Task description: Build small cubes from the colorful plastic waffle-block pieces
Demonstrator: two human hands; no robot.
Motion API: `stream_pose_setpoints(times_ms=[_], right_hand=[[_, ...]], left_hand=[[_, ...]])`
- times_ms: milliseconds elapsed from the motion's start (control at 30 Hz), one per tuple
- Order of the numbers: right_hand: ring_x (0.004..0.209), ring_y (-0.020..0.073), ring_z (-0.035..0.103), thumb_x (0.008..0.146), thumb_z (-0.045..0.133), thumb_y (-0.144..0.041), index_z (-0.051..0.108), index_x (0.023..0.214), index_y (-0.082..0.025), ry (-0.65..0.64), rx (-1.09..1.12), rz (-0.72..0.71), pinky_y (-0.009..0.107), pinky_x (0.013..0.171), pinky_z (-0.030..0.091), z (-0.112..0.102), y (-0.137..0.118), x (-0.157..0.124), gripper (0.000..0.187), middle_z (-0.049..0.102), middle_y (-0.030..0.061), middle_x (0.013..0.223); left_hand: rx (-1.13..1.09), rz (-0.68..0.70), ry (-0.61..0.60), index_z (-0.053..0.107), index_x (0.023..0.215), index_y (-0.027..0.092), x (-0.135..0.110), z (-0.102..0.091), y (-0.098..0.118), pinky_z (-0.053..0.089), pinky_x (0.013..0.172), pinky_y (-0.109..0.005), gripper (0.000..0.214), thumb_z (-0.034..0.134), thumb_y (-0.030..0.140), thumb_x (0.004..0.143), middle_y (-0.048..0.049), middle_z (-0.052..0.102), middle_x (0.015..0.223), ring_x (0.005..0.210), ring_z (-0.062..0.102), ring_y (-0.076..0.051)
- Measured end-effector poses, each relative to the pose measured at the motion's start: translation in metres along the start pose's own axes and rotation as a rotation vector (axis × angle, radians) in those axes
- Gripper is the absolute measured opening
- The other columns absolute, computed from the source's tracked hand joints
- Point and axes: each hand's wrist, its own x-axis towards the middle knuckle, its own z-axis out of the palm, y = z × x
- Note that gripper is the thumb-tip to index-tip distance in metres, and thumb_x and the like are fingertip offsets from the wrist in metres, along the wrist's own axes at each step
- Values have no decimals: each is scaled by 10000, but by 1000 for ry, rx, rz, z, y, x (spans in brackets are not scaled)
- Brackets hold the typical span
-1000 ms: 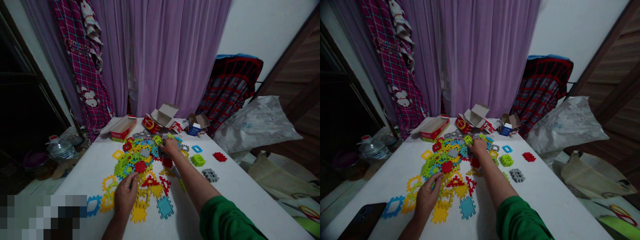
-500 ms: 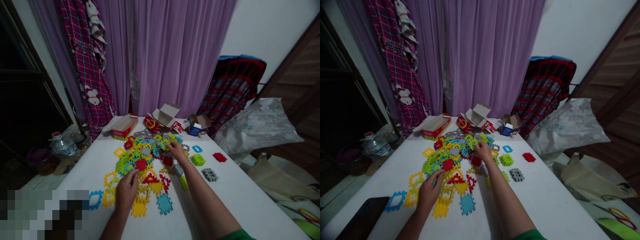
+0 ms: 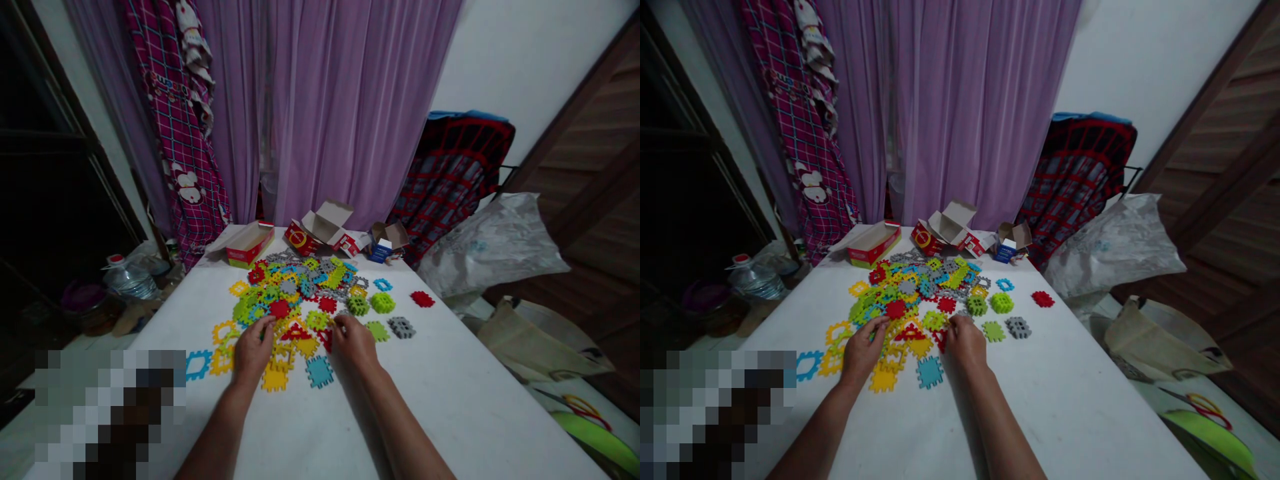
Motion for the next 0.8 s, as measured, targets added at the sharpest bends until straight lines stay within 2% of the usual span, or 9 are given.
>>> stream_pose_setpoints(times_ms=[67, 233, 400, 533, 667, 800], right_hand=[[1025, 199, 635, 898, 487, -339, 667, 1134, -251, -10, -38, -10, 267, 819, 450, 4, -6, -6, 310, 677, 57, 1169], [1164, 248, 557, 830, 593, -423, 571, 1307, -199, -36, -88, -94, 302, 891, 432, 13, -20, 1, 528, 619, 107, 1269], [1155, 268, 546, 821, 605, -445, 583, 1302, -200, -87, -157, -113, 330, 890, 429, 13, -24, 13, 541, 625, 123, 1240], [1147, 256, 562, 809, 611, -376, 583, 1308, -204, -112, -131, -142, 327, 917, 430, 10, -17, 17, 529, 629, 111, 1251], [1202, 234, 546, 806, 620, -344, 542, 1360, -222, -91, -33, -169, 318, 1003, 403, 6, 1, 16, 572, 608, 94, 1321], [1213, 230, 541, 801, 622, -304, 555, 1348, -219, -100, -8, -180, 315, 1016, 403, 3, 15, 11, 558, 607, 88, 1324]], left_hand=[[-4, -1, -5, 725, 989, 290, 0, 0, 1, 544, 868, -280, 248, 505, 309, 875, 9, 775, 1015, 950, 714, -168], [-2, -9, -17, 721, 993, 284, 0, -1, 3, 539, 872, -281, 251, 499, 320, 881, 4, 775, 1017, 964, 711, -171], [0, -21, -19, 723, 996, 293, 0, 0, 3, 538, 866, -279, 249, 502, 313, 882, 8, 774, 1019, 961, 710, -169], [4, -30, -11, 726, 998, 292, 0, 1, 3, 534, 871, -281, 246, 512, 304, 877, 11, 774, 1024, 967, 707, -170], [15, -23, -14, 726, 993, 296, 0, 1, 2, 538, 841, -273, 244, 514, 305, 874, 15, 777, 1001, 949, 710, -172], [23, -5, -7, 727, 988, 294, 0, 2, 0, 539, 838, -263, 239, 522, 306, 867, 13, 778, 991, 936, 712, -171]])
